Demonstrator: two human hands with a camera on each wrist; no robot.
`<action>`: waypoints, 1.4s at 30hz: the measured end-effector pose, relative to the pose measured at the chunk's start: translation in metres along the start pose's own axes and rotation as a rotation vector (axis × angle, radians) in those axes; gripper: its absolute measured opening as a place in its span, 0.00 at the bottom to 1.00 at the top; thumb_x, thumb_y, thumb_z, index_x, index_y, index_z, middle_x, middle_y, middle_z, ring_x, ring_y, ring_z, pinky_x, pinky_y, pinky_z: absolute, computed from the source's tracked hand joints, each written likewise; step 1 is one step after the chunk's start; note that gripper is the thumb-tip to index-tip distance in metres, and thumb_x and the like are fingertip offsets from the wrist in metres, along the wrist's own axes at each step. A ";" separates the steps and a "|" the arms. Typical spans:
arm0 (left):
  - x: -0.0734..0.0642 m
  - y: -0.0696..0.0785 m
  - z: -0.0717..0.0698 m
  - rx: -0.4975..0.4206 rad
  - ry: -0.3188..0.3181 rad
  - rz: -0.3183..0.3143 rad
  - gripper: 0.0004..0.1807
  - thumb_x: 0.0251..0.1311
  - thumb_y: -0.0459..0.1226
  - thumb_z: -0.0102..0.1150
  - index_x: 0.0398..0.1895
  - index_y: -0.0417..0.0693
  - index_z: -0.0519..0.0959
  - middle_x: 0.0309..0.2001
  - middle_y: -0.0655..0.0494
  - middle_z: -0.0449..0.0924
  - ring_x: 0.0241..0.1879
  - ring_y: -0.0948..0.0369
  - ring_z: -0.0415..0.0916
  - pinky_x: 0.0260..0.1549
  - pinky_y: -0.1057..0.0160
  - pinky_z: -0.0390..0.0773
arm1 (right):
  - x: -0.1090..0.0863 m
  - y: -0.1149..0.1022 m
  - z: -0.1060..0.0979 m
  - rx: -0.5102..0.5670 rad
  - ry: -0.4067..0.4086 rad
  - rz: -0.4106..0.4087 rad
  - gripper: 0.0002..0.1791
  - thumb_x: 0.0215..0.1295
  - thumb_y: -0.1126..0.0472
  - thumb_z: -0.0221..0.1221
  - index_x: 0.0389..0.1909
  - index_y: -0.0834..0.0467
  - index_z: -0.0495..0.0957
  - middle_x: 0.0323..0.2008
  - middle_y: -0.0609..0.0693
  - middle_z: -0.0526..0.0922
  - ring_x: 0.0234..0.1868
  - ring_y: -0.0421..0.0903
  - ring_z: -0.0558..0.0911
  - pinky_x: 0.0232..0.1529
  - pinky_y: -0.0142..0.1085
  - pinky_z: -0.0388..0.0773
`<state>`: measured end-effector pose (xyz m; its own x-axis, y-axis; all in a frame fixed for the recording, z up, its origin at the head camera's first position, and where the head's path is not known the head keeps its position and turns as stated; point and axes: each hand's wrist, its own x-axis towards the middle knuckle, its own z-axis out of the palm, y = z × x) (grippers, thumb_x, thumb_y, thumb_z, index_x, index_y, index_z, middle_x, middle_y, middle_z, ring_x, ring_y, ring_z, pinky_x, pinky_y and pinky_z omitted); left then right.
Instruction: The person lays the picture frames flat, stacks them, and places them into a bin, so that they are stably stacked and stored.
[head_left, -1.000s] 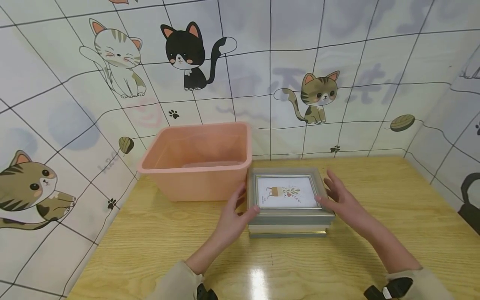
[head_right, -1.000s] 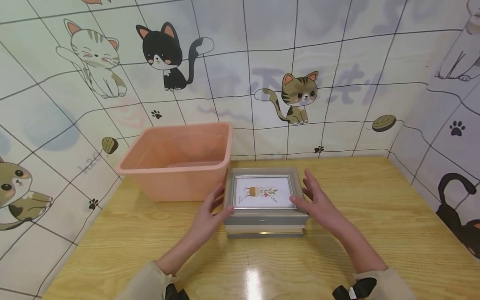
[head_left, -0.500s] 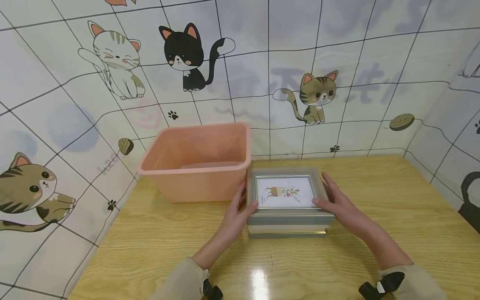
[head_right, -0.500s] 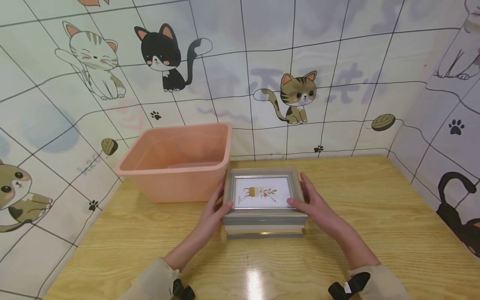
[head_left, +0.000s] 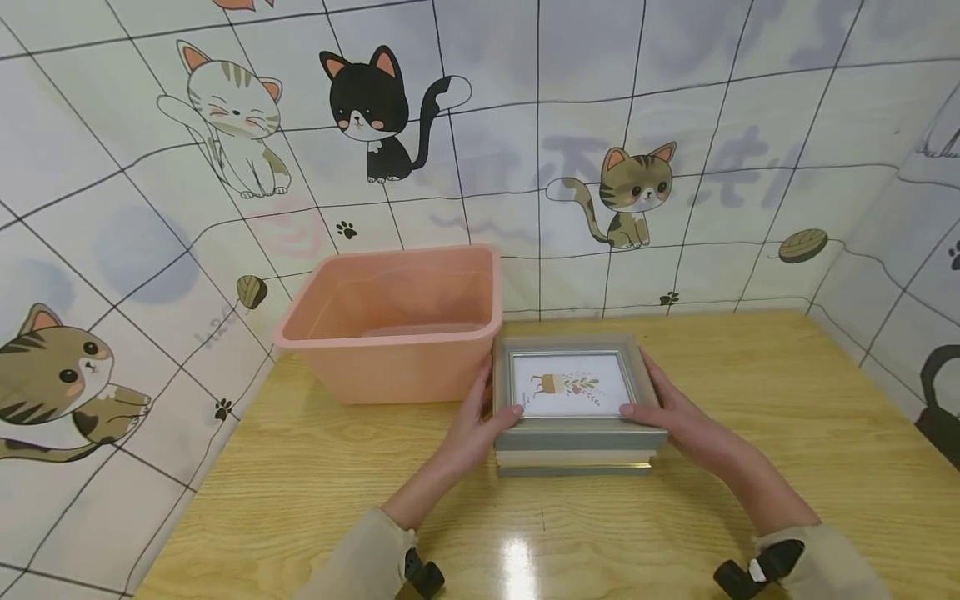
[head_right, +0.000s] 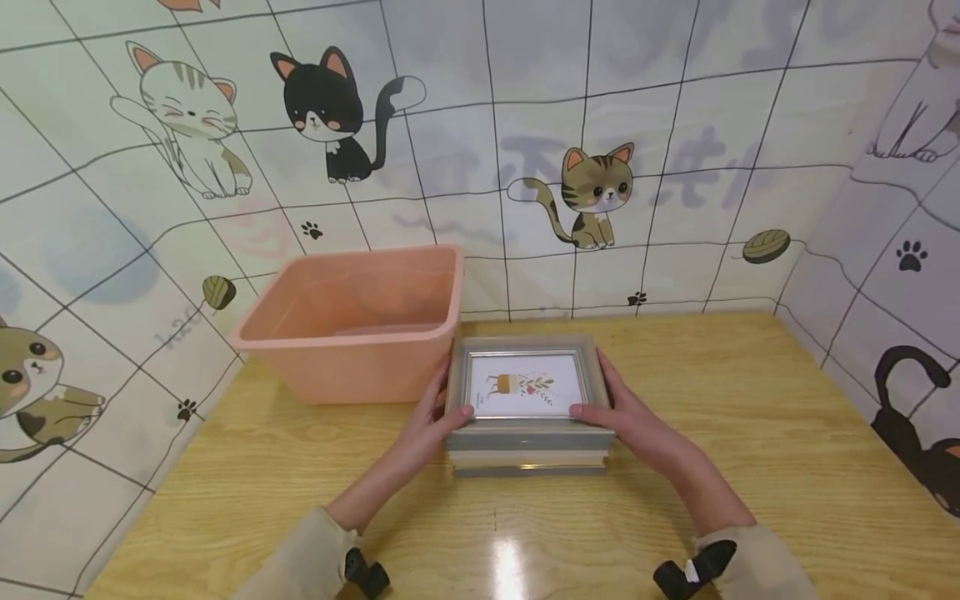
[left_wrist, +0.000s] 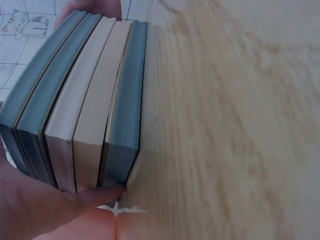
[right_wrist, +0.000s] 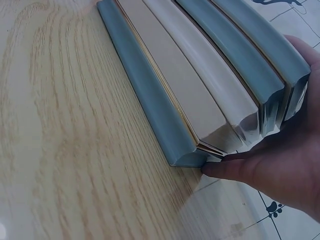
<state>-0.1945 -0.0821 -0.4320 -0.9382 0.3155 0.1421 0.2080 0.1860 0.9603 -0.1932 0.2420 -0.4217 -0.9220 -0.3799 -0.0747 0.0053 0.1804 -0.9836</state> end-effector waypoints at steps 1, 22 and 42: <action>0.000 0.000 -0.001 0.001 -0.007 -0.001 0.50 0.69 0.49 0.58 0.85 0.55 0.39 0.81 0.47 0.46 0.74 0.41 0.56 0.68 0.40 0.63 | 0.000 0.001 0.000 -0.001 0.000 0.002 0.55 0.75 0.56 0.57 0.82 0.44 0.22 0.79 0.63 0.29 0.71 0.67 0.46 0.68 0.67 0.48; 0.001 -0.003 0.005 -0.014 -0.026 0.066 0.47 0.73 0.46 0.55 0.85 0.54 0.37 0.81 0.45 0.45 0.70 0.40 0.61 0.64 0.41 0.69 | -0.004 0.009 0.007 0.054 0.039 -0.006 0.52 0.74 0.54 0.53 0.81 0.39 0.22 0.79 0.63 0.22 0.73 0.67 0.39 0.67 0.71 0.40; -0.003 -0.009 0.009 0.015 -0.010 0.080 0.44 0.77 0.47 0.49 0.84 0.52 0.36 0.83 0.49 0.33 0.80 0.48 0.32 0.72 0.35 0.42 | -0.012 0.016 0.019 0.142 0.106 -0.066 0.47 0.75 0.56 0.47 0.82 0.37 0.25 0.79 0.64 0.31 0.66 0.64 0.53 0.55 0.45 0.67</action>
<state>-0.1906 -0.0764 -0.4434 -0.9156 0.3391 0.2163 0.2869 0.1739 0.9420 -0.1747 0.2319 -0.4398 -0.9577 -0.2878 0.0011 -0.0089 0.0255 -0.9996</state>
